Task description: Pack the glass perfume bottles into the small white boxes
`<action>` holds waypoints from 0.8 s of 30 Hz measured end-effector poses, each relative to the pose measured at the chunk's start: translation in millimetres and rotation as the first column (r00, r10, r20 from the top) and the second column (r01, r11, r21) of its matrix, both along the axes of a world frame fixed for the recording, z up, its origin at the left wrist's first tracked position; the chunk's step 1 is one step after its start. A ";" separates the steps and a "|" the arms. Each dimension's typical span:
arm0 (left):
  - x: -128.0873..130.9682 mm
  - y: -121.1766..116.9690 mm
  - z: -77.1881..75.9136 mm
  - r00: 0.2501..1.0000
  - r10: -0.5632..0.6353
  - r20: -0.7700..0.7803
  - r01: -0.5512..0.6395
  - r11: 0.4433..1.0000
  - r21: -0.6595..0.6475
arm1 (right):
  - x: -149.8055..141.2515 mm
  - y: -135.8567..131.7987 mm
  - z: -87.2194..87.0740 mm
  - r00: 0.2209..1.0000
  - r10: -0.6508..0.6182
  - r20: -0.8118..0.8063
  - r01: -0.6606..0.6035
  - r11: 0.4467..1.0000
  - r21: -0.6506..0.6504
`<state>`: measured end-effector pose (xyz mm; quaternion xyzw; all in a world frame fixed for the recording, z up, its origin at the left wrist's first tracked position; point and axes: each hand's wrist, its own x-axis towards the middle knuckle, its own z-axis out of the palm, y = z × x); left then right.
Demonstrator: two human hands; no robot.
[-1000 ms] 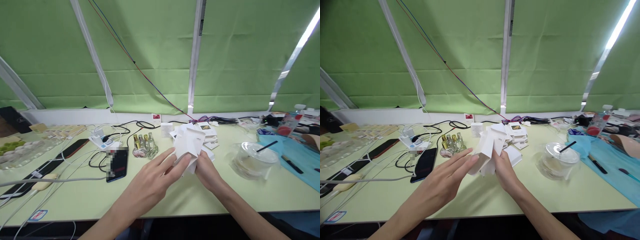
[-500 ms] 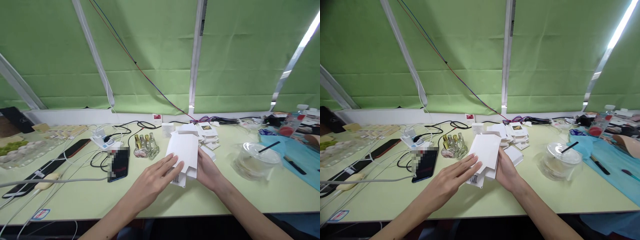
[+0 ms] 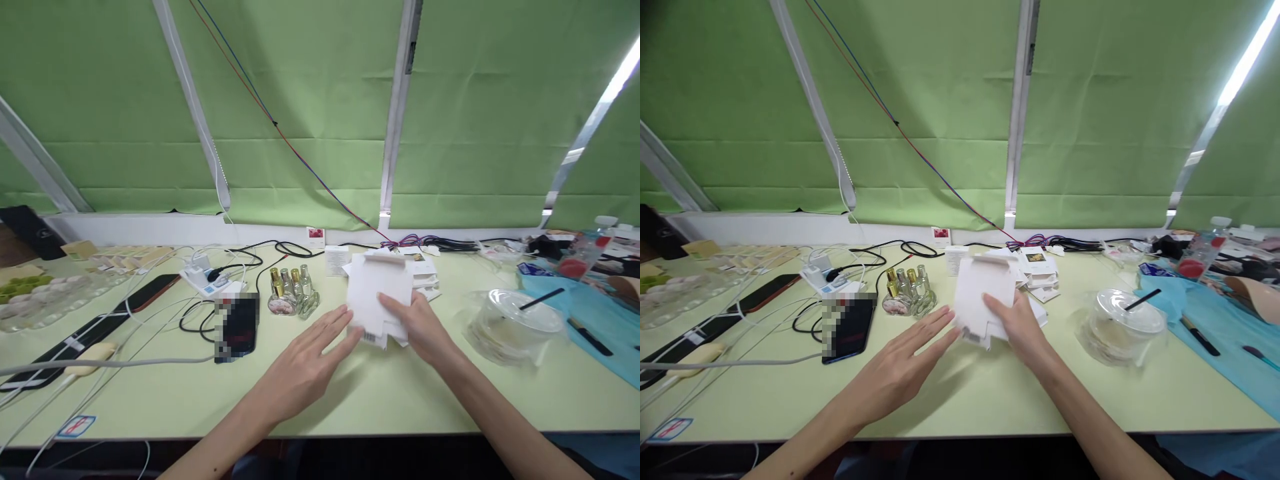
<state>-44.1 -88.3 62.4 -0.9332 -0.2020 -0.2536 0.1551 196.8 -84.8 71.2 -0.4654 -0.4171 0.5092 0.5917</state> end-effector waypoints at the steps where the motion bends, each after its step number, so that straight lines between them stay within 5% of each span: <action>1: -1.1 1.4 -2.5 1.000 -0.010 0.028 0.010 1.000 0.002 | 8.3 7.3 4.1 0.987 -0.100 0.124 0.094 0.994 0.048; 3: -2.2 4.0 -6.5 0.998 -0.023 0.055 0.023 1.000 -0.012 | 27.3 26.4 14.2 0.858 -0.332 0.392 0.252 0.937 0.241; 5: -0.6 6.2 -9.3 0.998 -0.033 0.045 0.035 0.999 -0.038 | 45.9 50.1 23.1 0.609 -0.492 0.622 0.246 0.863 0.441; 8: 6.4 7.9 -13.2 0.998 -0.067 0.003 0.068 0.994 -0.084 | 65.9 87.4 21.2 0.297 -0.512 0.806 0.080 0.854 0.513; 10: 11.6 8.0 -16.0 0.996 -0.094 -0.008 0.092 0.988 -0.120 | 72.4 107.3 5.2 0.072 -0.357 0.931 0.021 0.934 0.357; 17: 14.2 5.9 -15.3 0.991 -0.135 -0.013 0.127 0.960 -0.250 | 82.0 127.0 -75.6 -0.007 0.000 1.000 -0.105 0.994 0.000; 24: 49.6 11.4 -14.9 0.980 -0.196 -0.029 0.171 0.911 -0.377 | 88.5 134.1 -79.5 -0.001 0.129 0.992 -0.148 0.981 -0.128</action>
